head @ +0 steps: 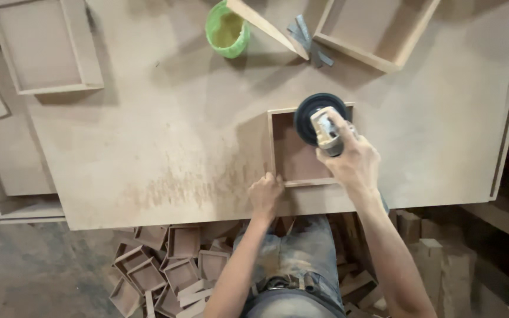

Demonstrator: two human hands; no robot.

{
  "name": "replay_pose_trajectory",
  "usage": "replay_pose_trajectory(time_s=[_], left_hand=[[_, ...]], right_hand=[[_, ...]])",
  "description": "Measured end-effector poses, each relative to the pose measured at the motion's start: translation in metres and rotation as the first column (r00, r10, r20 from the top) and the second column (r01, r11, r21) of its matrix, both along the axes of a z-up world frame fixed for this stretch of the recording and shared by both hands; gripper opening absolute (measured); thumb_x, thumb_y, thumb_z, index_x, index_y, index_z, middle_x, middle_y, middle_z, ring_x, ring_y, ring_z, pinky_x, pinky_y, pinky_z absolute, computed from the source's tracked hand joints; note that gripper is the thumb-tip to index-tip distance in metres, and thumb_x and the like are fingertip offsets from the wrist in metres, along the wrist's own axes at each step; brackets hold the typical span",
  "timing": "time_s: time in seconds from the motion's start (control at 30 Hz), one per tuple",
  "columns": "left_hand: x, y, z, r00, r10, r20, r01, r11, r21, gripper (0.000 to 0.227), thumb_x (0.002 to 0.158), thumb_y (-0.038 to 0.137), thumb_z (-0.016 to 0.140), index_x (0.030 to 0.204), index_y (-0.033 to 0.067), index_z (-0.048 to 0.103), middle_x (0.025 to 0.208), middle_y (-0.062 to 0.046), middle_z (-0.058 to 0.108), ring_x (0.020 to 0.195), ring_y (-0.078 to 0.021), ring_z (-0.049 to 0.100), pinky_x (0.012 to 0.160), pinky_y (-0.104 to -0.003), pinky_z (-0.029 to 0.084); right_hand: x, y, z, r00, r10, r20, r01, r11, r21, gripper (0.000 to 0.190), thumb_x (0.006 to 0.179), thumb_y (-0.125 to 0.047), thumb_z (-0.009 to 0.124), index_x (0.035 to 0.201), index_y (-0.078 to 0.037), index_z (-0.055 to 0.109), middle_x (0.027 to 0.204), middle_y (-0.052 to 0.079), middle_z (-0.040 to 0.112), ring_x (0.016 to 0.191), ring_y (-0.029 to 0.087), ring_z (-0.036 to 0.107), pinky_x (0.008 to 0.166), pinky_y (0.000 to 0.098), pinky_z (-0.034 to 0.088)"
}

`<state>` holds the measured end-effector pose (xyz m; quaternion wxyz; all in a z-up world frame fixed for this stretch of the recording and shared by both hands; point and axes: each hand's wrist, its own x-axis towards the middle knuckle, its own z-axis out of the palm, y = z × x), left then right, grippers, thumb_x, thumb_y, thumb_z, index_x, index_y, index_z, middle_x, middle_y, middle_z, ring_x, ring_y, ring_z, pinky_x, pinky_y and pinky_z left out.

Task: The person uses an orbital sander to smooth the surfaces and edges of small wooden boxes. They handle each box one at a time, sanding the exterior and interior, then place the finished box aside and pick up the next one.

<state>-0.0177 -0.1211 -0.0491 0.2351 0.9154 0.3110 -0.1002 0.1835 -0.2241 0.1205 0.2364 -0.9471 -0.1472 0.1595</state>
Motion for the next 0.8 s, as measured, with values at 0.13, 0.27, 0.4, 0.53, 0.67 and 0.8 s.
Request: replay_pose_trajectory(time_s=[0.13,0.27,0.4,0.53,0.67,0.8], left_hand=[[-0.005,-0.003,-0.003,1.0,-0.003,0.001,0.003,1.0,0.007,0.031,0.092,0.032,0.063,0.073,0.0066,0.066,0.066,-0.02,0.07,0.061,-0.0399,0.07,0.058,-0.051,0.056],[0.002,0.0,0.001,1.0,-0.014,-0.012,0.013,1.0,-0.018,0.035,0.094,0.033,0.062,0.074,0.0053,0.066,0.066,-0.02,0.069,0.061,-0.0408,0.069,0.059,-0.052,0.055],[0.009,0.005,0.024,0.992,0.017,-0.123,-0.026,0.997,-0.073,0.037,0.096,0.037,0.063,0.079,0.0045,0.069,0.073,-0.023,0.07,0.073,-0.0423,0.07,0.07,-0.054,0.055],[0.033,0.027,0.064,0.99,0.032,0.137,-0.044,0.995,0.085,0.043,0.086,0.042,0.073,0.095,0.0,0.07,0.103,-0.028,0.068,0.098,-0.0454,0.066,0.083,-0.054,0.053],[0.11,0.059,0.058,0.832,-0.405,0.38,0.21,0.863,0.46,0.053,0.08,0.037,0.075,0.12,0.0017,0.07,0.127,-0.019,0.065,0.117,-0.0396,0.063,0.103,-0.049,0.045],[0.171,0.088,0.009,0.803,-0.586,0.111,0.549,0.799,0.243,0.019,0.088,0.026,0.069,0.095,0.0082,0.07,0.097,-0.016,0.07,0.096,-0.0381,0.069,0.088,-0.054,0.05]], right_hand=[[0.011,-0.031,-0.001,0.992,-0.126,-0.015,0.124,0.987,-0.098,0.078,0.076,-0.028,0.087,0.146,-0.033,0.053,0.104,0.02,0.073,0.092,0.042,0.071,0.081,0.0518,0.056],[0.004,-0.066,-0.006,0.98,-0.201,0.002,0.201,0.979,0.026,0.077,0.08,-0.023,0.085,0.149,-0.028,0.051,0.112,0.02,0.073,0.097,0.042,0.071,0.082,0.0515,0.056],[-0.036,-0.092,-0.002,0.956,-0.291,0.022,0.291,0.957,-0.001,0.079,0.078,-0.023,0.087,0.149,-0.027,0.052,0.11,0.021,0.072,0.096,0.042,0.071,0.08,0.0517,0.055],[-0.092,-0.111,0.014,0.875,-0.482,-0.052,0.482,0.876,0.0,0.077,0.076,-0.025,0.088,0.146,-0.025,0.056,0.108,0.021,0.074,0.098,0.04,0.071,0.082,0.0496,0.056],[-0.132,-0.125,0.021,0.795,-0.595,-0.116,0.601,0.799,0.022,0.077,0.072,-0.027,0.089,0.143,-0.023,0.058,0.106,0.02,0.075,0.097,0.036,0.074,0.083,0.0456,0.057],[-0.136,-0.126,0.025,0.804,-0.589,-0.085,0.594,0.801,0.072,0.078,0.071,-0.026,0.089,0.143,-0.021,0.058,0.109,0.02,0.075,0.099,0.037,0.073,0.083,0.0452,0.056]])
